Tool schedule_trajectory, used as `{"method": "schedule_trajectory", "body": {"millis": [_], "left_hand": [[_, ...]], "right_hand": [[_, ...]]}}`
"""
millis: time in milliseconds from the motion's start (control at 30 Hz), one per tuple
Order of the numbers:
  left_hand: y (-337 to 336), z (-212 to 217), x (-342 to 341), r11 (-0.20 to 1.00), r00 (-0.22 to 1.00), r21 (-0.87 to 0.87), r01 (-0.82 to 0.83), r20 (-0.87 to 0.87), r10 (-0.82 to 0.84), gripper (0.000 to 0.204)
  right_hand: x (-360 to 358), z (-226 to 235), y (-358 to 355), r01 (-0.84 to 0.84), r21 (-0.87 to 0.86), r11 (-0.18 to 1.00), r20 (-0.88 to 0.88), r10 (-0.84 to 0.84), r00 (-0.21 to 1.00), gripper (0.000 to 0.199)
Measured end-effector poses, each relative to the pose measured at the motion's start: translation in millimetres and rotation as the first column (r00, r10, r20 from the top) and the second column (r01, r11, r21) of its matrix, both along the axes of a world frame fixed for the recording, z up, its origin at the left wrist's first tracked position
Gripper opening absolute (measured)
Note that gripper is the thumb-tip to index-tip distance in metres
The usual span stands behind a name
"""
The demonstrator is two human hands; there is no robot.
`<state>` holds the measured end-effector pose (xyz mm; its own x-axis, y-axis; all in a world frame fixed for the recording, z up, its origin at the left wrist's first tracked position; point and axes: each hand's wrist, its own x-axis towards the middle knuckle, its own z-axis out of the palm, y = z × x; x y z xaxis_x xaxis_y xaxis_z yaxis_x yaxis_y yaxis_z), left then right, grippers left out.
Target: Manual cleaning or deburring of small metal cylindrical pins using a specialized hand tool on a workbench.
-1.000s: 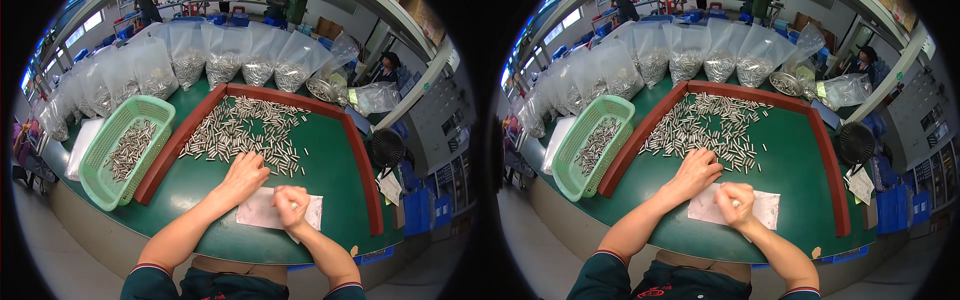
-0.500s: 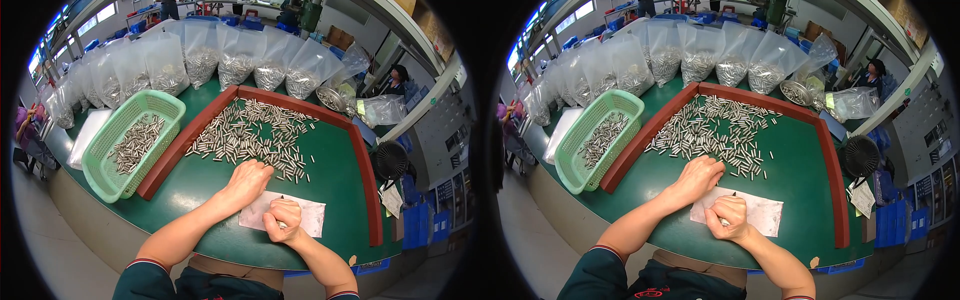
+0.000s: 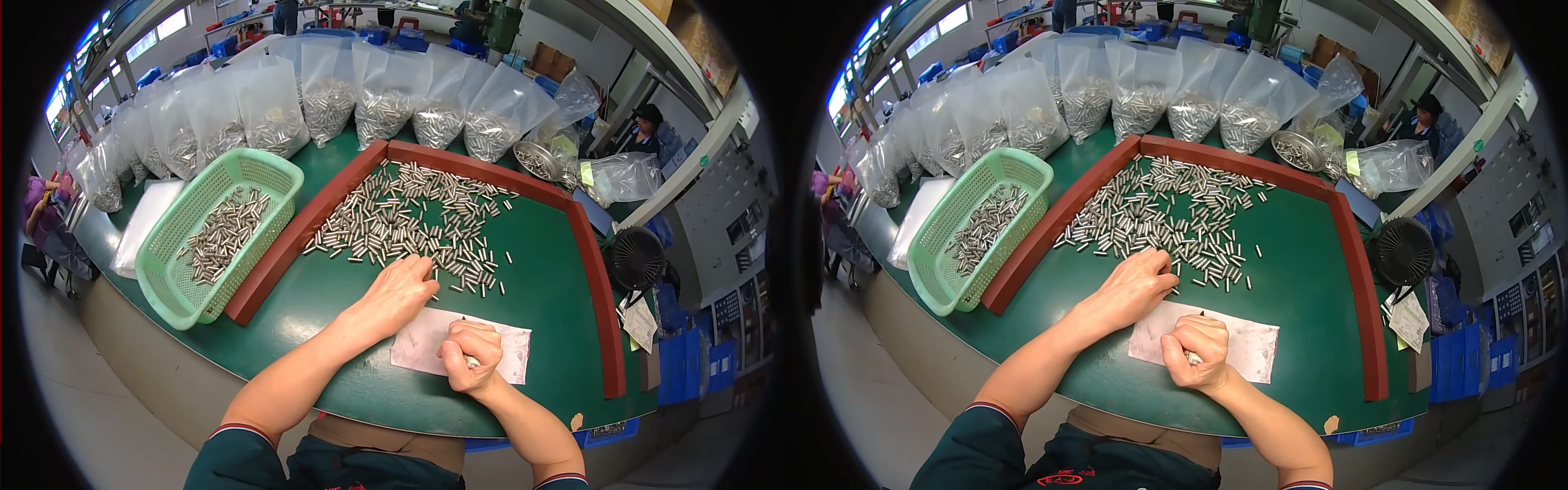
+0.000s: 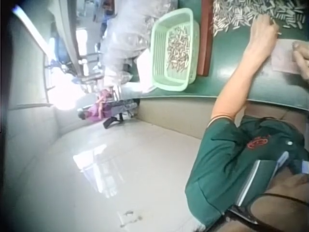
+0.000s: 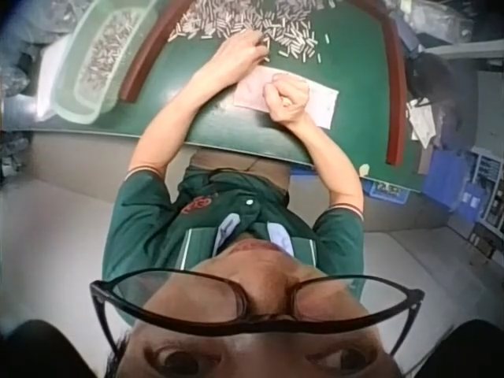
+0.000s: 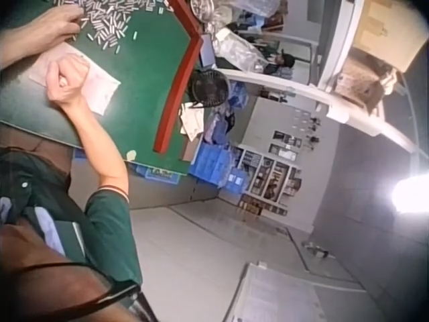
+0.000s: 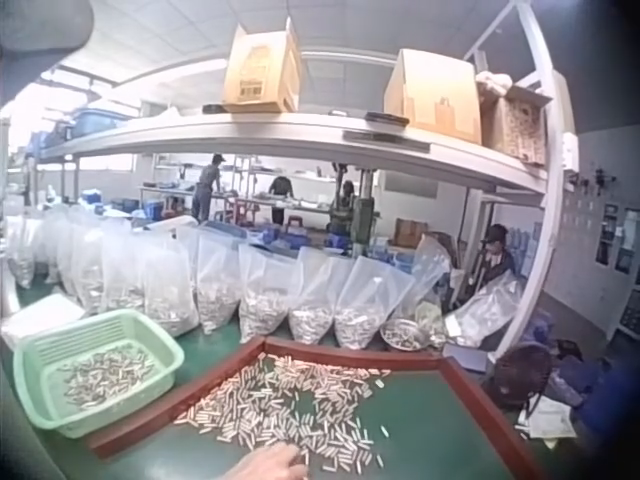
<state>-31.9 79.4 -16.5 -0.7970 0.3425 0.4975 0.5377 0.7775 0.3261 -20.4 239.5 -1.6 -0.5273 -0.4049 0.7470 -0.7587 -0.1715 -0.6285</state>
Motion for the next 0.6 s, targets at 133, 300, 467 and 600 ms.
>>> {"method": "schedule_trajectory", "body": {"millis": [133, 300, 467, 600], "left_hand": [[3.0, -0.4, 1.9, 0.998, 0.999, -0.045, -0.037, 0.014, 0.037, 0.003], [5.5, 3.5, 4.9, 0.997, 0.998, -0.047, -0.060, 0.016, 0.061, 0.005], [5.6, 6.9, 7.0, 0.992, 0.999, -0.113, -0.049, -0.022, 0.047, 0.011], [6.7, 4.0, 6.9, 0.988, 0.997, -0.138, -0.072, -0.029, 0.069, 0.013]], "right_hand": [[-0.2, -1.5, 1.5, -0.003, 0.040, 0.999, -0.021, 0.004, 1.000, 0.013], [-0.2, -5.4, -0.1, -0.009, 0.041, 0.999, -0.008, 0.010, 1.000, 0.014], [0.7, -6.7, -2.1, 0.006, 0.041, 0.999, 0.025, -0.007, 1.000, 0.014], [0.8, -6.5, -2.3, 0.001, 0.057, 0.998, 0.021, -0.003, 1.000, 0.015]]}}
